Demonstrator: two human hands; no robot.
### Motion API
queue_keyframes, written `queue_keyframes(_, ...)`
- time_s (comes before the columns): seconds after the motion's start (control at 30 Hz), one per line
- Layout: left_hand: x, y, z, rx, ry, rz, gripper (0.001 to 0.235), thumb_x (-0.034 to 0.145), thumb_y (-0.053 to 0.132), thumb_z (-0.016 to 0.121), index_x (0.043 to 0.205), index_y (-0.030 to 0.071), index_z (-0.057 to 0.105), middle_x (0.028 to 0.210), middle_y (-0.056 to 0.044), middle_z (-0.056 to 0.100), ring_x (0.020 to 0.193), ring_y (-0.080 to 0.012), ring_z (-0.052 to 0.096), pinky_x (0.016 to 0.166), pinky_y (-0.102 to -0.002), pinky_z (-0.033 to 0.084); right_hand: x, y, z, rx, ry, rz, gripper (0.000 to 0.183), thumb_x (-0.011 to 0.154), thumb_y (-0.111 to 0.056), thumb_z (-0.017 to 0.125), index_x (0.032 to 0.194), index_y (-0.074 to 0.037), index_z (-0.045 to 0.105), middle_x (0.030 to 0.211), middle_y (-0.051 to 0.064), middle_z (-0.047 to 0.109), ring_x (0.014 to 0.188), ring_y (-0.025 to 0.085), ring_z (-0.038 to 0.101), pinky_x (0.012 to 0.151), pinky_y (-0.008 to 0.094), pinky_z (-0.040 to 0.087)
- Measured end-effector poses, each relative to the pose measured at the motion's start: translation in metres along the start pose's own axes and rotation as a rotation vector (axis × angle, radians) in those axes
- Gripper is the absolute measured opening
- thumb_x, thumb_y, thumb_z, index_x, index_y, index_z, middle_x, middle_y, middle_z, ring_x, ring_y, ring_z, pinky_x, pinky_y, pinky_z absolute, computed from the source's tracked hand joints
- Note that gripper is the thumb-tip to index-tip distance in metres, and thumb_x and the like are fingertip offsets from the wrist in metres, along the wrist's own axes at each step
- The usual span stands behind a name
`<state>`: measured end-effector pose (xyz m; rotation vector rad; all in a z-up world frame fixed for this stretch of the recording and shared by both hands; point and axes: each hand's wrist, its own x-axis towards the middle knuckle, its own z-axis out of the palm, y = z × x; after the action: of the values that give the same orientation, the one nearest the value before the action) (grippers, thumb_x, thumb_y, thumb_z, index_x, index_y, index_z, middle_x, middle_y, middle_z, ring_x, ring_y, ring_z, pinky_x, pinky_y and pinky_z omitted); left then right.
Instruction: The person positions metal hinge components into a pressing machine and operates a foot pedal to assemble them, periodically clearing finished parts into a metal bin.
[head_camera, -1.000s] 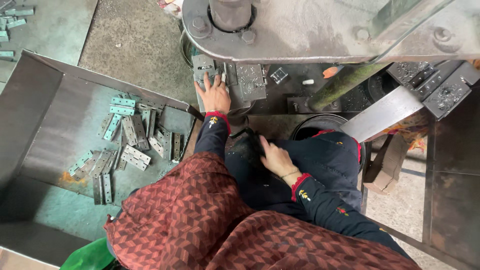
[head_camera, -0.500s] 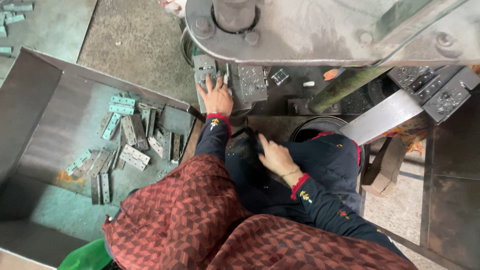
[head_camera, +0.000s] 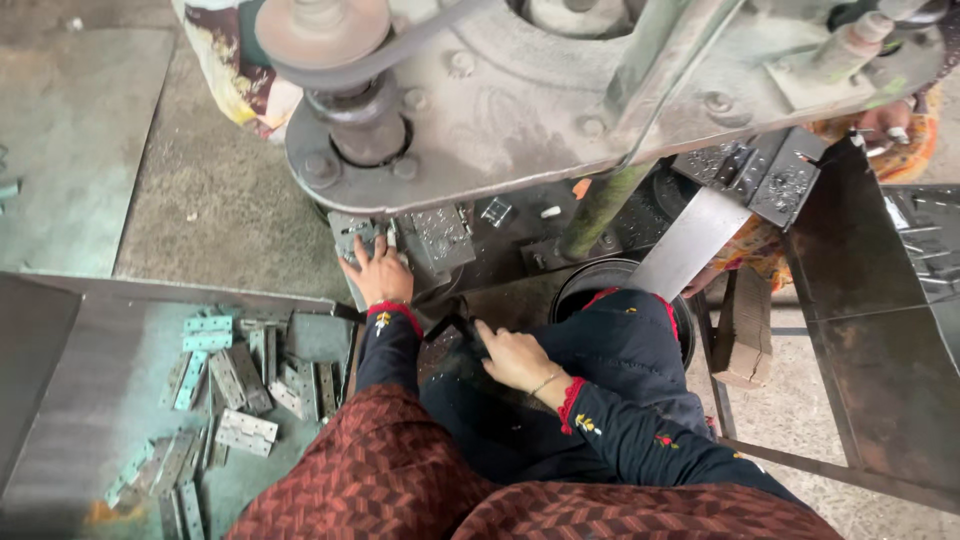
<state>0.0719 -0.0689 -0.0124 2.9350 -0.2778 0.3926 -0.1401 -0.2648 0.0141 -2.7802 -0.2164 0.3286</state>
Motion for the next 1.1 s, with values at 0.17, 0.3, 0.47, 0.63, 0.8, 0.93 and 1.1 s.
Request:
queue_keyframes(0.17, 0.002, 0.001, -0.007, 0.049, -0.072, -0.039, 0.042, 0.091, 0.025, 0.059, 0.129, 0.014, 0.069, 0.154, 0.003, 0.052, 0.154, -0.0343, 0.026, 0.119, -0.071, 0.011, -0.020, 0.024, 0.054, 0.127, 0.085, 0.031, 0.089, 0.078, -0.016, 0.073, 0.157, -0.011, 0.031, 0.103, 0.022, 0.067, 0.084, 0.043, 0.070, 0.073, 0.054, 0.057)
queue_keyframes(0.3, 0.002, 0.003, -0.016, 0.044, -0.087, -0.036, 0.045, 0.089, 0.026, 0.060, 0.132, 0.014, 0.068, 0.153, 0.003, 0.053, 0.153, -0.0334, 0.027, 0.119, -0.070, 0.013, -0.007, 0.030, 0.062, 0.146, 0.044, 0.041, 0.091, 0.076, -0.015, 0.075, 0.154, -0.007, 0.029, 0.103, 0.024, 0.067, 0.088, 0.043, 0.070, 0.074, 0.054, 0.057)
queue_keyframes(0.47, -0.002, 0.000, -0.014, 0.010, -0.031, -0.006, 0.054, 0.084, 0.027, 0.061, 0.136, 0.013, 0.066, 0.147, 0.000, 0.056, 0.147, -0.0343, 0.030, 0.115, -0.070, 0.015, -0.003, 0.006, 0.019, 0.107, -0.021, 0.039, 0.087, 0.080, -0.019, 0.073, 0.154, -0.005, 0.030, 0.103, 0.026, 0.068, 0.088, 0.045, 0.069, 0.076, 0.054, 0.056)
queue_keyframes(0.63, -0.029, 0.002, -0.014, 0.072, -0.051, 0.048, 0.039, 0.095, 0.032, 0.057, 0.128, 0.014, 0.069, 0.150, 0.000, 0.056, 0.151, -0.0321, 0.031, 0.119, -0.066, 0.017, 0.005, -0.013, -0.015, 0.045, -0.017, 0.013, 0.080, 0.082, -0.018, 0.069, 0.152, 0.004, 0.037, 0.098, 0.025, 0.070, 0.087, 0.041, 0.071, 0.075, 0.049, 0.058)
queue_keyframes(0.8, -0.085, 0.011, -0.038, 0.132, -0.147, 0.023, 0.035, 0.094, 0.032, 0.062, 0.123, 0.015, 0.071, 0.150, 0.001, 0.057, 0.149, -0.0314, 0.037, 0.121, -0.063, 0.020, 0.006, -0.013, -0.011, 0.006, 0.025, -0.044, 0.082, 0.079, -0.017, 0.072, 0.150, 0.006, 0.038, 0.097, 0.024, 0.070, 0.088, 0.039, 0.071, 0.074, 0.047, 0.059)
queue_keyframes(0.93, -0.111, 0.011, -0.044, 0.030, 0.039, 0.087, 0.045, 0.086, 0.029, 0.069, 0.128, 0.013, 0.071, 0.139, 0.000, 0.062, 0.140, -0.0309, 0.045, 0.120, -0.063, 0.026, 0.006, -0.014, -0.009, 0.000, 0.001, -0.014, 0.084, 0.080, -0.021, 0.074, 0.151, 0.005, 0.037, 0.099, 0.024, 0.070, 0.087, 0.039, 0.071, 0.075, 0.047, 0.058)
queue_keyframes(1.1, -0.093, 0.000, -0.015, 0.219, 0.123, 0.092, 0.042, 0.079, 0.025, 0.070, 0.119, 0.016, 0.075, 0.140, 0.000, 0.063, 0.140, -0.0285, 0.048, 0.117, -0.059, 0.028, 0.007, -0.009, -0.005, -0.014, 0.021, -0.027, 0.084, 0.080, -0.021, 0.075, 0.151, 0.004, 0.038, 0.101, 0.024, 0.070, 0.088, 0.039, 0.071, 0.076, 0.047, 0.059)
